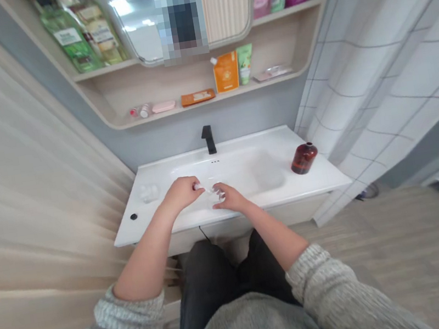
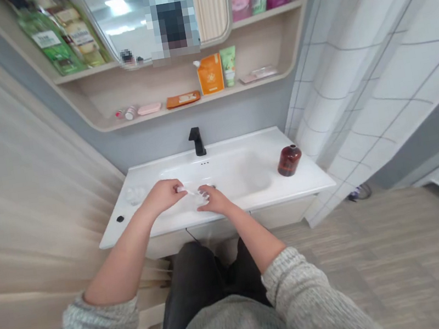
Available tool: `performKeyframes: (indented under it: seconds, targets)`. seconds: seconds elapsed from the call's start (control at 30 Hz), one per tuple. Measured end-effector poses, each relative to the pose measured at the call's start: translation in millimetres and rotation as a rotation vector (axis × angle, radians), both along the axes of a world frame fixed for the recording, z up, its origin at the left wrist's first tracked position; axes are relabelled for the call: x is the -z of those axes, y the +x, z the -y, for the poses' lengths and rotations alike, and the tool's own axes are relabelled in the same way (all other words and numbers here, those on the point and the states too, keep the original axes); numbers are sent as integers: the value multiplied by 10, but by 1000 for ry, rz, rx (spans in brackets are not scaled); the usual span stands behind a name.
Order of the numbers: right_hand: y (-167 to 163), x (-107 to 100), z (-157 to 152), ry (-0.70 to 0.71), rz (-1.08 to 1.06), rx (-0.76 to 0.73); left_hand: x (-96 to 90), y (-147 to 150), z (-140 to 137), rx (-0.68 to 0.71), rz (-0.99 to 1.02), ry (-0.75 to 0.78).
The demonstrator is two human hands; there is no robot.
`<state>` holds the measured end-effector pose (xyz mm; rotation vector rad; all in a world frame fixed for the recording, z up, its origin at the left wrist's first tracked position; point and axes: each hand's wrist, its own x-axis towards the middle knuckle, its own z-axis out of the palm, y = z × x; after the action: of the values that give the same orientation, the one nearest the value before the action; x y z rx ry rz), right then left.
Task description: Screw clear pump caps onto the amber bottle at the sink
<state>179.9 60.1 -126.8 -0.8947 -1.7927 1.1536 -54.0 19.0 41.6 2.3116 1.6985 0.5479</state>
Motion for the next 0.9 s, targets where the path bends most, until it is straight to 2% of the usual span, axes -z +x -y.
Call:
performKeyframes:
  seconds: [0.1,0.2,0.4,0.47,0.6,0.63,0.77,0.8,0.9]
  targets:
    - [-3,-42,28,29,13,0,73,174,-132,91,-148,-42]
    - [1,-83,52,54,35,23,135,278,-212,183,-204,-83]
    - [6,-97,40,100,34,8,111,206,-171,396,-42,-119]
    - [8,-87,28,93,26,0,97,197,-131,375,-77,-107]
    - [8,-66,17,83,23,-42,87,248,-83,222,-259,-110]
    - [8,-63,17,89,25,-49,83,261,-79,227,-277,-114]
    - [9,-58,19,104,32,-65,56,285,-76,429,-203,-133]
    - [8,-57,19,99,29,-66,50,286,-76,442,-187,-134]
    - [2,-49,17,84,16,-75,43,292,-75,323,-222,-125]
